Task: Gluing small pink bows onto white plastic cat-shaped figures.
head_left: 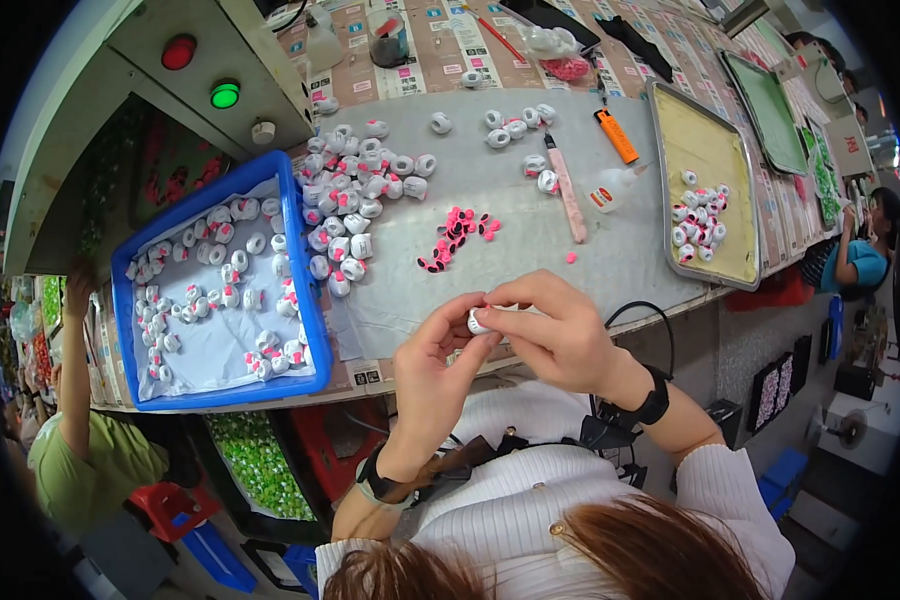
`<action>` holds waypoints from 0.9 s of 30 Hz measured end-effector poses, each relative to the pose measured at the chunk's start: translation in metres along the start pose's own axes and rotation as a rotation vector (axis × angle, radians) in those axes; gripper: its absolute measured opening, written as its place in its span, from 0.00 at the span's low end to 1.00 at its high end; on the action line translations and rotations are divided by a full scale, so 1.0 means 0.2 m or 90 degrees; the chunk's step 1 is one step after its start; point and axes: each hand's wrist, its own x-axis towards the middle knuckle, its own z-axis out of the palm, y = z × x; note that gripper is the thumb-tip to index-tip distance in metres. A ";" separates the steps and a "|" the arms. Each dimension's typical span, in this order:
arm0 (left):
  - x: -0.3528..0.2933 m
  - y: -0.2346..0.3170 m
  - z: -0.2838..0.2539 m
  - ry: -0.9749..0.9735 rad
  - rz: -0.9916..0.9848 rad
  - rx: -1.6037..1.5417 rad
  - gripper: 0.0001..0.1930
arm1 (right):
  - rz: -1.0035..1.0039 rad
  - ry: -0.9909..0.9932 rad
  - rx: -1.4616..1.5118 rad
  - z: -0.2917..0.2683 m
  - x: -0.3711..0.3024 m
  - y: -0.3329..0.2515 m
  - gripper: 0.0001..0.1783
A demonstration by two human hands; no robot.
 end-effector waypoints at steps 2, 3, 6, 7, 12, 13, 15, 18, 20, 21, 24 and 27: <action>0.00 0.00 0.00 -0.017 0.001 -0.073 0.17 | 0.028 -0.003 0.032 -0.01 0.00 0.00 0.14; 0.00 0.01 0.00 -0.017 0.001 -0.073 0.17 | 0.056 -0.005 0.063 -0.02 -0.01 0.00 0.13; -0.01 0.01 -0.02 -0.052 -0.016 -0.193 0.17 | 0.148 -0.010 0.184 -0.04 -0.01 -0.01 0.12; -0.01 -0.01 -0.03 -0.062 0.003 -0.209 0.17 | 0.149 -0.009 0.184 -0.03 -0.01 -0.02 0.12; -0.01 0.03 -0.02 -0.051 0.012 -0.246 0.16 | 0.434 0.037 0.628 -0.02 -0.02 -0.03 0.17; -0.01 0.04 -0.02 -0.050 0.027 -0.229 0.16 | 0.434 0.036 0.628 -0.02 -0.01 -0.04 0.17; -0.02 0.04 -0.02 -0.051 0.041 -0.212 0.15 | 0.485 0.035 0.635 -0.03 0.00 -0.06 0.13; -0.03 0.03 -0.01 -0.023 0.045 -0.154 0.14 | 0.303 0.033 0.441 -0.02 -0.03 -0.03 0.09; -0.03 0.02 -0.01 -0.031 0.156 -0.109 0.14 | 0.293 0.050 0.435 -0.03 -0.02 -0.04 0.08; -0.03 0.02 -0.01 -0.031 0.156 -0.108 0.14 | 0.283 0.066 0.429 -0.03 -0.02 -0.05 0.07; -0.03 0.02 -0.01 -0.027 0.192 -0.077 0.13 | 0.283 0.061 0.423 -0.03 -0.02 -0.05 0.08; -0.03 0.02 -0.01 -0.025 0.205 -0.057 0.12 | 0.300 0.059 0.428 -0.03 -0.03 -0.06 0.07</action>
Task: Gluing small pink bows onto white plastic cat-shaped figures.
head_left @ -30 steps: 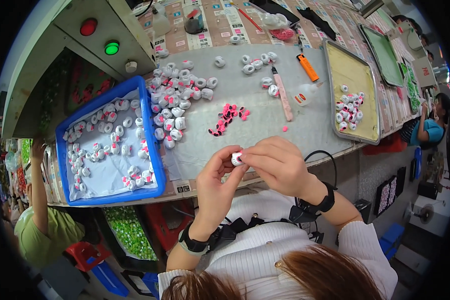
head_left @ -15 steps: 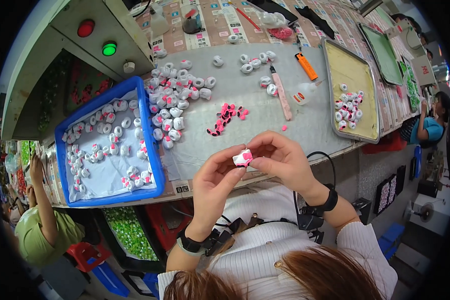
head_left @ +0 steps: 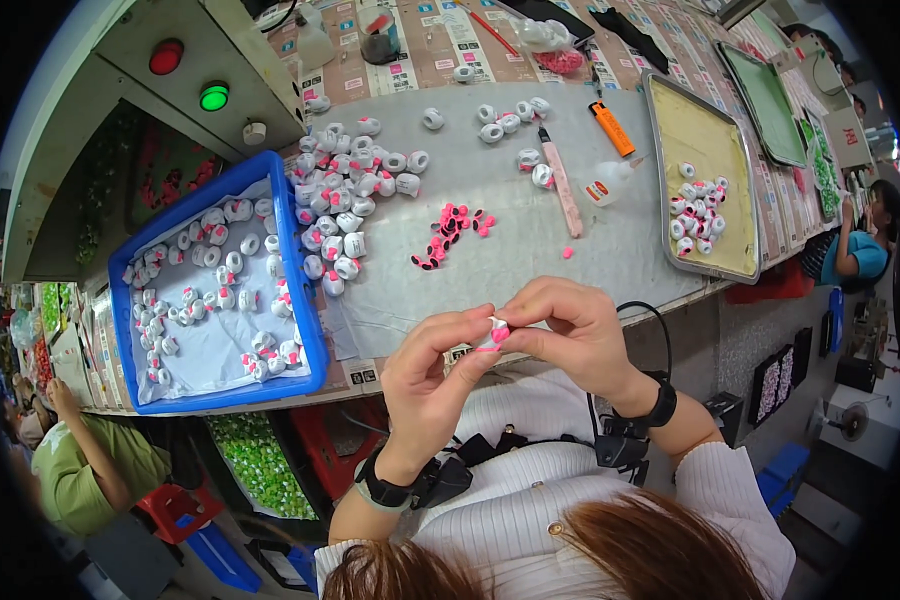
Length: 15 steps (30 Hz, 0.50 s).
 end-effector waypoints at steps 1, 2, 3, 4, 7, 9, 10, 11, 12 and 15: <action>0.00 0.00 0.00 0.002 -0.001 0.003 0.11 | 0.000 0.000 0.000 0.00 0.00 0.00 0.07; 0.00 0.00 0.00 0.004 -0.003 0.005 0.11 | 0.006 0.000 0.007 0.00 -0.01 0.00 0.07; 0.00 0.00 0.00 0.004 -0.003 0.005 0.11 | 0.013 -0.001 0.013 -0.01 -0.01 0.00 0.07; 0.00 0.00 0.00 -0.006 0.005 0.019 0.12 | 0.013 0.000 0.013 -0.01 -0.01 0.00 0.07; 0.01 0.02 0.01 -0.006 -0.026 0.001 0.15 | 0.044 -0.016 0.031 -0.01 -0.01 0.00 0.09; 0.01 0.03 0.01 0.005 -0.062 -0.030 0.16 | 0.142 0.004 0.128 0.01 0.00 -0.02 0.13; 0.00 0.03 0.01 0.012 -0.071 -0.047 0.17 | 0.141 0.004 0.128 0.02 0.01 -0.02 0.13; 0.00 0.02 0.01 0.021 -0.080 -0.064 0.18 | 0.010 0.046 -0.008 0.04 0.02 -0.03 0.15; 0.00 0.02 0.00 0.022 -0.080 -0.063 0.18 | -0.122 0.088 -0.144 0.05 0.03 -0.03 0.16; 0.00 0.02 -0.01 -0.009 -0.124 -0.060 0.16 | -0.194 0.035 -0.253 0.05 0.02 -0.03 0.18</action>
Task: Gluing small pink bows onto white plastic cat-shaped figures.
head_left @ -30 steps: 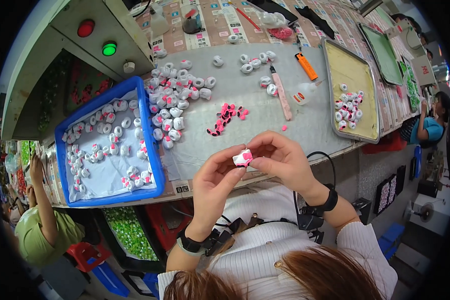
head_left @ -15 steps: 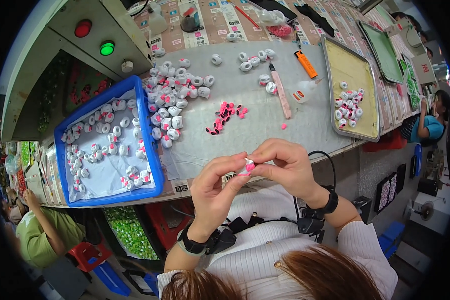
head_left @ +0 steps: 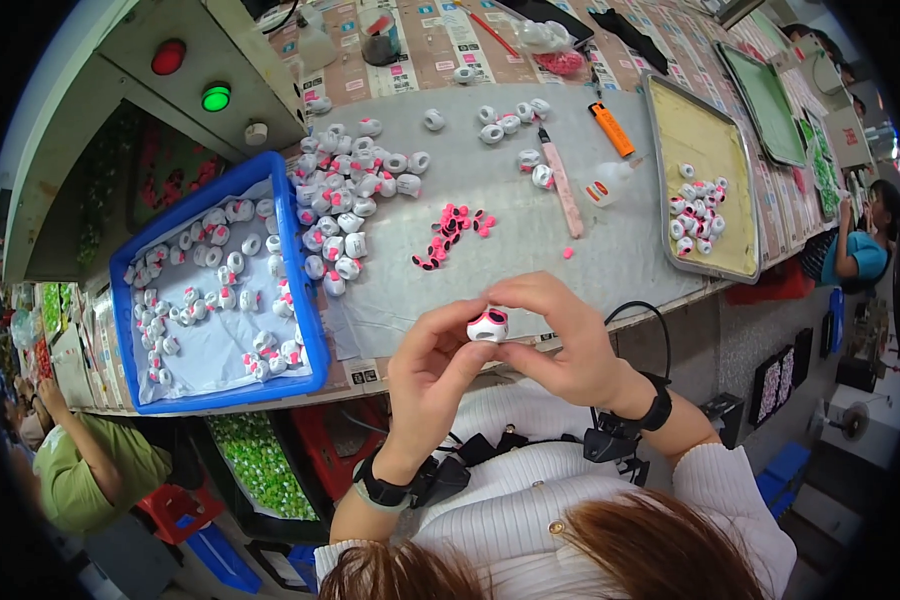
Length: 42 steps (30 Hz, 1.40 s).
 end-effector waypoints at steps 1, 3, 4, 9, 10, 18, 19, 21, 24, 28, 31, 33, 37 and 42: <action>0.00 0.00 0.00 -0.005 -0.008 -0.035 0.15 | 0.001 0.001 -0.001 0.00 0.00 0.00 0.18; 0.00 0.00 0.01 -0.009 -0.016 -0.070 0.14 | 0.001 -0.038 0.021 -0.01 -0.01 0.02 0.18; -0.01 -0.01 0.02 0.002 -0.017 -0.075 0.14 | 0.001 -0.038 0.021 -0.01 -0.02 0.02 0.18; -0.01 -0.01 0.02 0.018 -0.026 -0.068 0.12 | -0.027 -0.049 -0.017 -0.03 -0.01 0.02 0.15; -0.01 -0.02 0.03 0.020 -0.029 -0.068 0.12 | -0.028 -0.050 -0.016 -0.03 -0.02 0.03 0.15; 0.06 -0.04 0.05 -0.033 -0.093 -0.063 0.12 | -0.009 0.000 -0.047 -0.08 -0.06 0.08 0.17; 0.08 -0.03 0.02 0.003 -0.015 0.201 0.14 | -0.005 0.010 -0.064 -0.09 -0.06 0.09 0.17; 0.14 -0.02 -0.04 0.102 0.143 0.641 0.17 | 0.062 0.159 -0.141 -0.18 -0.06 0.13 0.16; 0.16 -0.02 -0.22 0.268 0.190 0.978 0.18 | 0.141 0.349 -0.357 -0.43 -0.09 0.30 0.13; 0.17 -0.04 -0.25 0.188 0.110 0.957 0.18 | 0.273 0.455 -0.499 -0.81 -0.19 0.51 0.13; 0.19 -0.03 -0.24 0.177 0.022 0.942 0.16 | 0.119 0.393 -0.802 -0.86 -0.18 0.53 0.20; 0.20 -0.02 -0.25 0.125 0.002 0.945 0.14 | 0.170 0.376 -0.592 -0.77 -0.15 0.49 0.21; 0.20 -0.03 -0.21 0.203 0.088 0.892 0.12 | 0.180 0.294 -0.270 -0.54 -0.04 0.52 0.23; 0.14 0.01 -0.15 0.174 0.018 0.361 0.13 | 0.353 0.192 -0.169 -0.46 0.03 0.60 0.24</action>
